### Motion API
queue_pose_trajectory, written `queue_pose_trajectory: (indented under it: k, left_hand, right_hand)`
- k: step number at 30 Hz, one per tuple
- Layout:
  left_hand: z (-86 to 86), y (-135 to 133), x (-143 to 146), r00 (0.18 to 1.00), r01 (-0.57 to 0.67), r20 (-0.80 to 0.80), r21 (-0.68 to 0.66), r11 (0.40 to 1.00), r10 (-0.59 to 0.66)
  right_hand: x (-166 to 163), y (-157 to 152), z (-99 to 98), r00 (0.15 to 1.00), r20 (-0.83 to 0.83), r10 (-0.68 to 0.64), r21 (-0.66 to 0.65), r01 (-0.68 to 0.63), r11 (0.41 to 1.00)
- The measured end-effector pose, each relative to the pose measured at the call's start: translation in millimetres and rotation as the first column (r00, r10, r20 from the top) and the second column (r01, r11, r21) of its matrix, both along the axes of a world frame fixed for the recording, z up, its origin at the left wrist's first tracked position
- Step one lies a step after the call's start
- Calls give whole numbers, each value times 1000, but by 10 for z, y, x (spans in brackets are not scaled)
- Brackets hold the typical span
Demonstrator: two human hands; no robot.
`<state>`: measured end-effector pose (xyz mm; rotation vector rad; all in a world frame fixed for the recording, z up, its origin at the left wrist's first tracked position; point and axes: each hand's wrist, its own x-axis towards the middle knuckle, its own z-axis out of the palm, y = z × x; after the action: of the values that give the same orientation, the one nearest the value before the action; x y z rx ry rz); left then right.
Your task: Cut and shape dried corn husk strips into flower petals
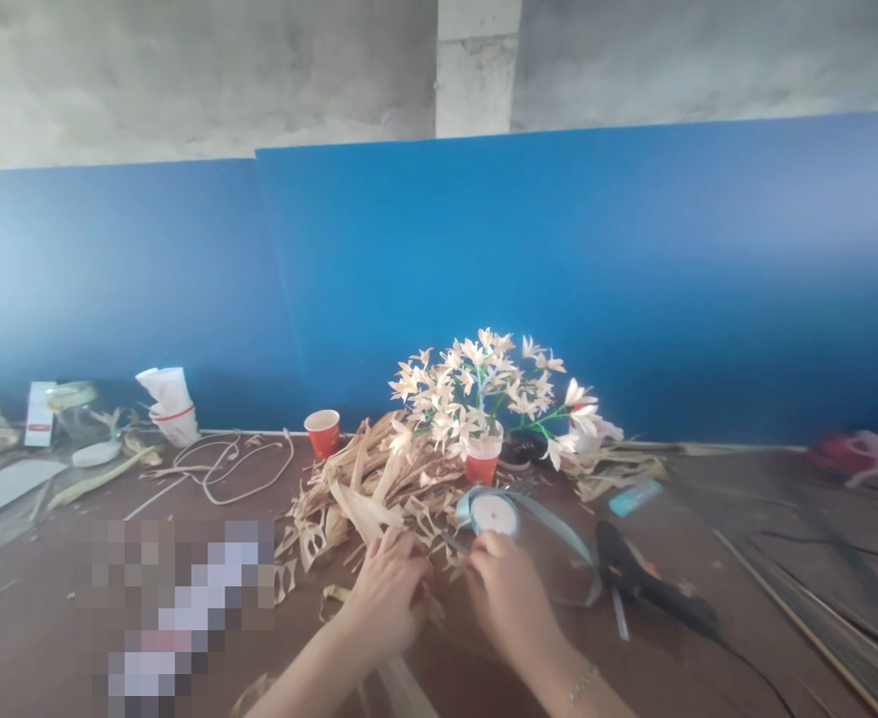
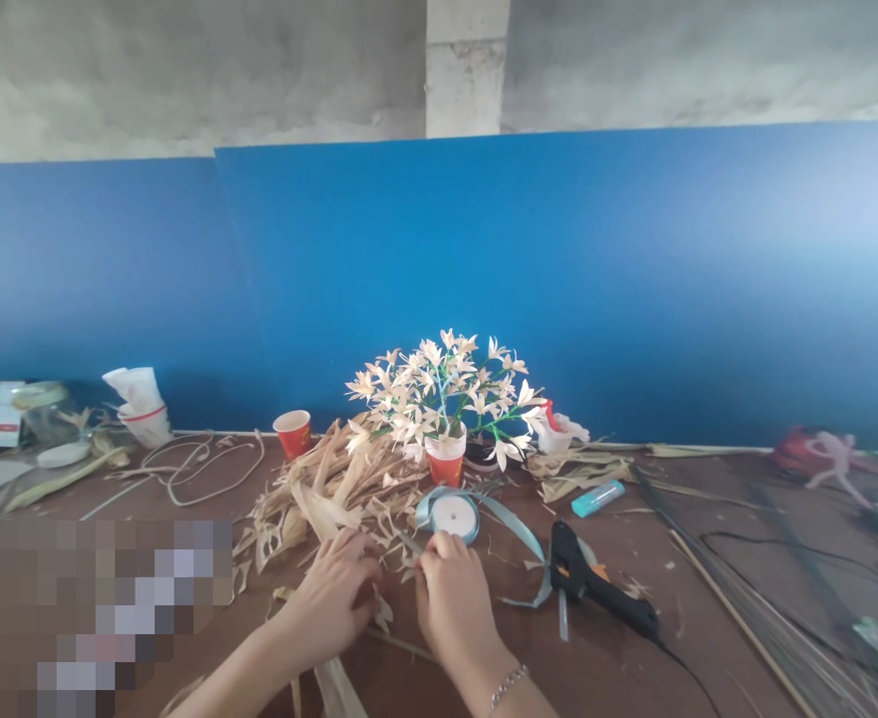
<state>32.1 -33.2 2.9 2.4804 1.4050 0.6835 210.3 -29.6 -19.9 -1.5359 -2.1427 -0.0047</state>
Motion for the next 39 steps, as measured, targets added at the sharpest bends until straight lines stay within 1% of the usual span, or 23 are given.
queue_pose_trajectory:
  k: [2, 4, 7, 10, 12, 14, 16, 18, 21, 25, 29, 32, 36, 39]
  left_hand:
    - [-38, 0, -8, 1000, 19, 12, 6, 1000, -19]
    - [-70, 11, -14, 999, 25, 35, 4, 1000, -25]
    - [-81, 36, -12, 996, 21, 86, 3, 1000, -21]
    - [-50, 55, 5, 989, 30, 145, -6, 1000, -29]
    - [-22, 62, 18, 980, 47, 193, 15, 999, -49]
    - [3, 64, 28, 969, 65, 235, 64, 996, -79]
    - [24, 60, 33, 963, 78, 247, 111, 991, -103]
    - [43, 51, 34, 965, 81, 235, 142, 987, -113]
    - [66, 38, 32, 970, 76, 214, 183, 980, -115]
    - [79, 43, 42, 960, 63, 254, 207, 976, -116]
    - [71, 62, 68, 929, 17, 366, 99, 995, -52]
    - [54, 72, 74, 907, 13, 421, 18, 1000, -19]
    - [25, 76, 67, 898, 43, 438, -28, 999, -26]
    - [12, 71, 74, 907, 56, 419, -28, 998, -40]
  right_hand:
    - [-5, -7, 7, 1000, -30, 2, -2, -2, 1000]
    - [-15, -20, 28, 995, -90, 30, -15, -32, 999]
    - [-38, -48, 63, 973, -200, 115, -51, -127, 991]
    - [-61, -69, 83, 934, -311, 177, -95, -216, 972]
    - [-68, -68, 87, 896, -409, 170, -124, -240, 963]
    - [-67, -52, 84, 843, -521, 134, -155, -248, 956]
    - [-61, -26, 79, 790, -607, 86, -192, -250, 949]
    - [-53, -3, 79, 756, -653, 43, -225, -247, 942]
    - [-41, 9, 93, 733, -680, 26, -248, -263, 932]
    - [-23, -18, 131, 712, -698, 78, -212, -310, 927]
    - [-17, -48, 165, 715, -682, 154, -124, -321, 939]
    - [-18, -48, 173, 724, -661, 199, -78, -330, 941]
    - [-10, -41, 172, 722, -668, 179, -101, -326, 940]
    - [-5, -48, 173, 741, -645, 187, -126, -345, 930]
